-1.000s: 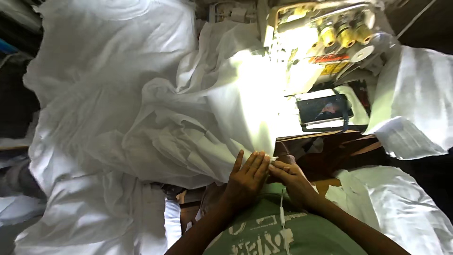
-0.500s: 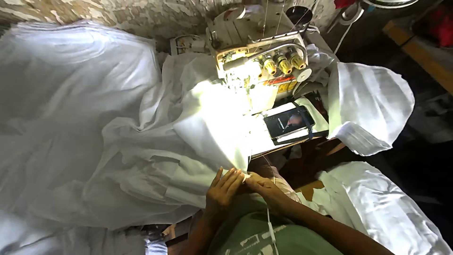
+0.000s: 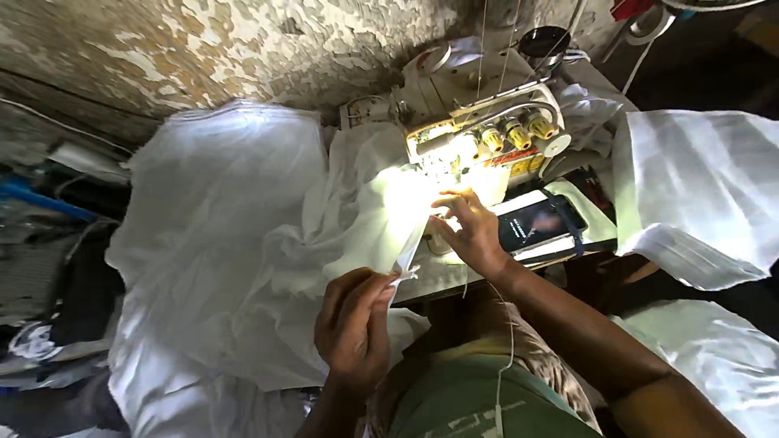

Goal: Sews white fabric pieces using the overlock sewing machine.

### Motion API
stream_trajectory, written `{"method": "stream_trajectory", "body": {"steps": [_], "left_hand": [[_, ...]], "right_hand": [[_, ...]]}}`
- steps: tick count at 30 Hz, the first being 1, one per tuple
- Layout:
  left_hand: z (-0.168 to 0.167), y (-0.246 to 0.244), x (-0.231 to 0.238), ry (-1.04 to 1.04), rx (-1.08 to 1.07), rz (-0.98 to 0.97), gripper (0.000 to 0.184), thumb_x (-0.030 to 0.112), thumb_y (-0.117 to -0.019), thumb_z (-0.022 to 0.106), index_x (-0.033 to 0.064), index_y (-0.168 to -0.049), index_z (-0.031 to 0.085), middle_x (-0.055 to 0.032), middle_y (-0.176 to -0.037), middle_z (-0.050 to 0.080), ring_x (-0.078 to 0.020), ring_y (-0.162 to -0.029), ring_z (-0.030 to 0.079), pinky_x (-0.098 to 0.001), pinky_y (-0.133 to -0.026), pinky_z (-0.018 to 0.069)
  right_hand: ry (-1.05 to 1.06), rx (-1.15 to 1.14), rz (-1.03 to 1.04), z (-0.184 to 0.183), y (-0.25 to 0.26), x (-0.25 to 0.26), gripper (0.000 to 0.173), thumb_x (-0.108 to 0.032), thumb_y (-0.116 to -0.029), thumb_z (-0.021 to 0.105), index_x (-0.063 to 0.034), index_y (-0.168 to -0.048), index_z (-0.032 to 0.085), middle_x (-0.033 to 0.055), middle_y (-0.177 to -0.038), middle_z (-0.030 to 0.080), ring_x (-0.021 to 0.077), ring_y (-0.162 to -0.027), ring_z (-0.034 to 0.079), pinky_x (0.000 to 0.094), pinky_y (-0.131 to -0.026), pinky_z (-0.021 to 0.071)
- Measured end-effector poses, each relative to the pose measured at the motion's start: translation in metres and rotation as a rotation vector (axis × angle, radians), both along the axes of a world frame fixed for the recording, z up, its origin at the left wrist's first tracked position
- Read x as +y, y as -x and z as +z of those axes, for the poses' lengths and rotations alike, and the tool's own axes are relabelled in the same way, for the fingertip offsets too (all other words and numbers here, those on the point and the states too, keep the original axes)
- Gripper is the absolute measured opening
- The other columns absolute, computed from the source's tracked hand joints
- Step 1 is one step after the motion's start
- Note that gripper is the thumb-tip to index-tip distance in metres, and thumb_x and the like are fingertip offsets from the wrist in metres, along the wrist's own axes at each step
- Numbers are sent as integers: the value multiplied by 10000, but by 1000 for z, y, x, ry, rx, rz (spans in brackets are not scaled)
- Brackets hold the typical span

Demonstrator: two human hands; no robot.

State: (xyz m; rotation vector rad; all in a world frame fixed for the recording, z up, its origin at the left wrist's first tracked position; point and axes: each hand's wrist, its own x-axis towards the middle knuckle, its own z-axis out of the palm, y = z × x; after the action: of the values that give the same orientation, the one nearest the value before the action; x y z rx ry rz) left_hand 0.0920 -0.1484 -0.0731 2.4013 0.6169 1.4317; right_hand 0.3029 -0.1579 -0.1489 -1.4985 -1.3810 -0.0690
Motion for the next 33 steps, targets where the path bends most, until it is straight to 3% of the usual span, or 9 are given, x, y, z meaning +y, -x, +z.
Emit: {"method": "stream_trajectory", "body": {"steps": [8,12,15,17,20,22,27,30,33], "left_hand": [[5,2,2,20,-27,-35,211,233,-1091,491,124,-1105,671,79,-1156,678,22,-1124,627,-170,-946,528],[4,5,1,23,-34,-68,224,235,-1095,479,120,-1117,670,72,-1131,704,6,-1101,656,-176,-927,546],[9,2,-2,89,-23,-90,225,245,-1094,484,126,-1095,675,68,-1096,725,-4,-1073,673,-187,-909,556],[13,0,-4,139,-13,-90,237,255,-1091,488,122,-1068,683,75,-1062,736,10,-1042,677,-176,-895,555],[19,0,-8,228,33,-116,249,254,-1080,509,99,-1021,696,65,-1005,738,39,-973,660,-147,-870,529],[18,0,-16,278,116,-190,268,246,-1080,505,74,-1009,699,17,-974,742,8,-946,671,-160,-863,531],[-13,-2,-45,216,368,-281,287,220,-1066,513,72,-977,742,-32,-1002,783,-100,-828,675,-203,-772,495],[-40,-4,-53,157,430,-242,249,202,-1033,557,93,-947,764,-20,-994,792,-117,-774,670,-208,-726,499],[-57,-7,-55,113,461,-196,220,194,-1010,584,111,-933,773,-8,-1006,793,-128,-770,675,-216,-717,508]], "right_hand": [[-57,-68,-62,-6,-18,20,127,-91,-887,693,3,-938,762,241,-973,706,352,-775,713,461,-608,569],[10,20,33,0,-23,16,118,-65,-878,686,34,-907,744,171,-741,692,274,-594,644,426,-551,513],[46,155,149,-2,-29,18,153,-72,-928,650,58,-968,721,124,-696,657,147,-545,583,303,-558,515],[25,134,159,-3,-33,18,173,-78,-964,619,58,-1014,714,116,-726,660,110,-536,529,258,-535,466],[34,-13,136,-8,-40,9,178,-77,-961,631,19,-1014,771,163,-805,740,259,-639,692,420,-605,552],[54,-73,157,-17,-44,1,157,-63,-918,654,-6,-940,798,192,-728,718,359,-627,702,539,-573,528],[25,-176,142,-33,-46,-9,123,-66,-880,678,-40,-880,799,148,-723,709,310,-601,679,479,-518,513],[-19,-247,114,-47,-41,-5,180,-47,-907,640,-67,-976,805,144,-1037,768,309,-876,747,442,-709,596],[-13,-221,58,-53,-35,-3,165,-20,-888,645,-45,-946,797,186,-953,743,342,-764,721,466,-606,565]]}}
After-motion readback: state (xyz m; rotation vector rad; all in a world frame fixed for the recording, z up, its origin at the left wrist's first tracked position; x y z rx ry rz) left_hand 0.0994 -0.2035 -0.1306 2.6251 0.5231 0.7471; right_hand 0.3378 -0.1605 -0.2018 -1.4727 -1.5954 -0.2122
